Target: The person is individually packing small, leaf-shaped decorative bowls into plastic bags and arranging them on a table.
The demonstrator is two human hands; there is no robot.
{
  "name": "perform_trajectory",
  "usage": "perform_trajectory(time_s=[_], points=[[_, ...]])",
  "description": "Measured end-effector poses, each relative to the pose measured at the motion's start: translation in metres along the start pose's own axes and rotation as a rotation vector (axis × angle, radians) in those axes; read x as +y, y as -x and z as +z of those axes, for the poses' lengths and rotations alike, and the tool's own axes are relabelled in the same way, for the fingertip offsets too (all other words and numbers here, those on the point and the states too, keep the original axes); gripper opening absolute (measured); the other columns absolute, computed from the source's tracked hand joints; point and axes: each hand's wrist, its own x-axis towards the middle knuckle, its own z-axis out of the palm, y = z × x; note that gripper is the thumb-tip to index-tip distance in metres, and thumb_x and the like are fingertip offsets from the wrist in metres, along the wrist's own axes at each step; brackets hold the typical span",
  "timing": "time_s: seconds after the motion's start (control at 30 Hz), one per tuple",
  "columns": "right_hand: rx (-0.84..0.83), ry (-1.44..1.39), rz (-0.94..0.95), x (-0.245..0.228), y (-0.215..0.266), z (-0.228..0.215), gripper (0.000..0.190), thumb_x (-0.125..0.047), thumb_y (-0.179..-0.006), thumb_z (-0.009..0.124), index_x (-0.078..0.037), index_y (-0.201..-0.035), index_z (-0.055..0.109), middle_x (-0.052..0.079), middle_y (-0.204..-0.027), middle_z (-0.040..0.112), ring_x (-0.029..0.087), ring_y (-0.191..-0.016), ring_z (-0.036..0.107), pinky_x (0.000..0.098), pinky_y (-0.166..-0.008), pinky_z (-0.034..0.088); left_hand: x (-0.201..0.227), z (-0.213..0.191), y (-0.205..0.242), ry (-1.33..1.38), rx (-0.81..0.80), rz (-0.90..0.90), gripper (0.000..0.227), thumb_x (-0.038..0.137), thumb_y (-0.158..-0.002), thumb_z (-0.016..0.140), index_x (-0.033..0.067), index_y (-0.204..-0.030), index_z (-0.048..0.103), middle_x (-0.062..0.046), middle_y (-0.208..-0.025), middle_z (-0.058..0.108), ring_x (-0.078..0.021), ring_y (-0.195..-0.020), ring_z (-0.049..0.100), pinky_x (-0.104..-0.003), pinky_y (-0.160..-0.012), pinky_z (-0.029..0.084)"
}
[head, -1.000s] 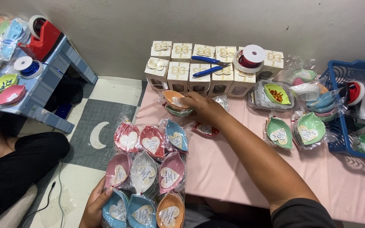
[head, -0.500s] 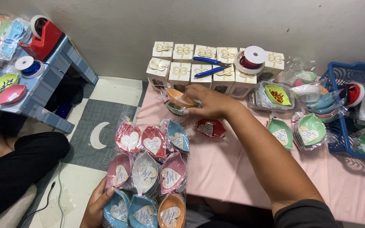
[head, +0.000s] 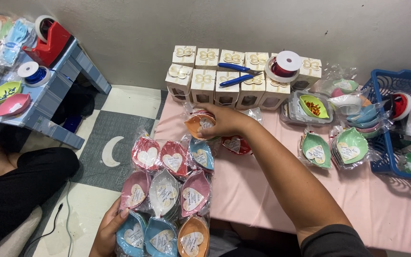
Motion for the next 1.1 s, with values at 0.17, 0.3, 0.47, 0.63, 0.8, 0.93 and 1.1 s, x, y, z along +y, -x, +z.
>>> perform_trajectory(time_s=[0.17,0.3,0.47,0.63,0.8,0.93,1.1], points=[[-0.070,-0.031,0.030,0.009,-0.005,0.003,0.097,-0.039,-0.072,0.082,-0.030,-0.160,0.041,0.008,-0.149,0.064,0.030,-0.123,0.070,0.0401,-0.100,0.056,0.005,0.004,0.003,-0.002,0.013,-0.008,0.074,0.012,-0.087,0.048,-0.0047,-0.159,0.041,-0.036,-0.140,0.068,-0.0465,-0.115,0.070,-0.053,-0.096,0.055],[-0.038,0.033,0.050,0.014,-0.005,0.007,0.087,-0.034,-0.071,0.082,-0.041,-0.150,0.047,0.014,-0.137,0.056,0.038,-0.116,0.067,0.0481,-0.096,0.056,0.006,0.005,0.004,0.010,0.001,0.005,0.075,0.011,-0.087,0.047,-0.0044,-0.160,0.040,-0.036,-0.139,0.068,-0.0469,-0.113,0.071,-0.053,-0.094,0.055],[-0.026,-0.037,0.051,0.021,-0.002,0.009,0.081,-0.024,-0.070,0.080,-0.041,-0.143,0.050,0.012,-0.129,0.052,0.039,-0.113,0.067,0.0465,-0.092,0.058,0.009,0.007,0.004,0.040,0.019,-0.027,0.077,0.011,-0.086,0.047,-0.0042,-0.161,0.039,-0.037,-0.143,0.066,-0.0494,-0.117,0.069,-0.055,-0.098,0.052],[-0.057,-0.217,-0.014,0.030,0.009,0.013,0.089,-0.016,-0.068,0.077,-0.026,-0.150,0.045,0.010,-0.136,0.071,0.027,-0.110,0.075,0.0378,-0.089,0.060,0.009,0.009,0.006,-0.004,0.021,0.015,0.072,0.014,-0.089,0.047,-0.0057,-0.158,0.044,-0.036,-0.134,0.070,-0.0456,-0.108,0.071,-0.051,-0.088,0.055],[0.099,-0.139,-0.001,0.032,0.019,0.018,0.081,-0.017,-0.069,0.080,-0.032,-0.143,0.050,0.012,-0.126,0.066,0.029,-0.104,0.072,0.0401,-0.085,0.060,-0.001,-0.001,-0.001,0.012,-0.038,0.071,0.070,0.015,-0.091,0.048,-0.0058,-0.158,0.042,-0.037,-0.128,0.071,-0.0428,-0.098,0.074,-0.046,-0.078,0.058],[0.318,-0.251,-0.009,0.042,0.031,0.015,0.088,-0.015,-0.065,0.083,-0.032,-0.143,0.048,0.018,-0.134,0.058,0.040,-0.108,0.072,0.0477,-0.086,0.068,0.009,0.007,0.010,-0.003,-0.054,0.102,0.069,0.012,-0.092,0.048,-0.0059,-0.158,0.043,-0.035,-0.130,0.072,-0.0397,-0.099,0.073,-0.044,-0.078,0.056],[0.466,-0.494,-0.106,0.062,0.098,0.002,0.091,-0.019,-0.064,0.083,-0.022,-0.145,0.043,0.020,-0.136,0.067,0.035,-0.110,0.075,0.0430,-0.086,0.065,0.024,0.017,-0.004,0.046,-0.111,0.163,0.074,0.010,-0.089,0.049,-0.0081,-0.160,0.039,-0.039,-0.136,0.067,-0.0435,-0.107,0.071,-0.045,-0.085,0.055]])
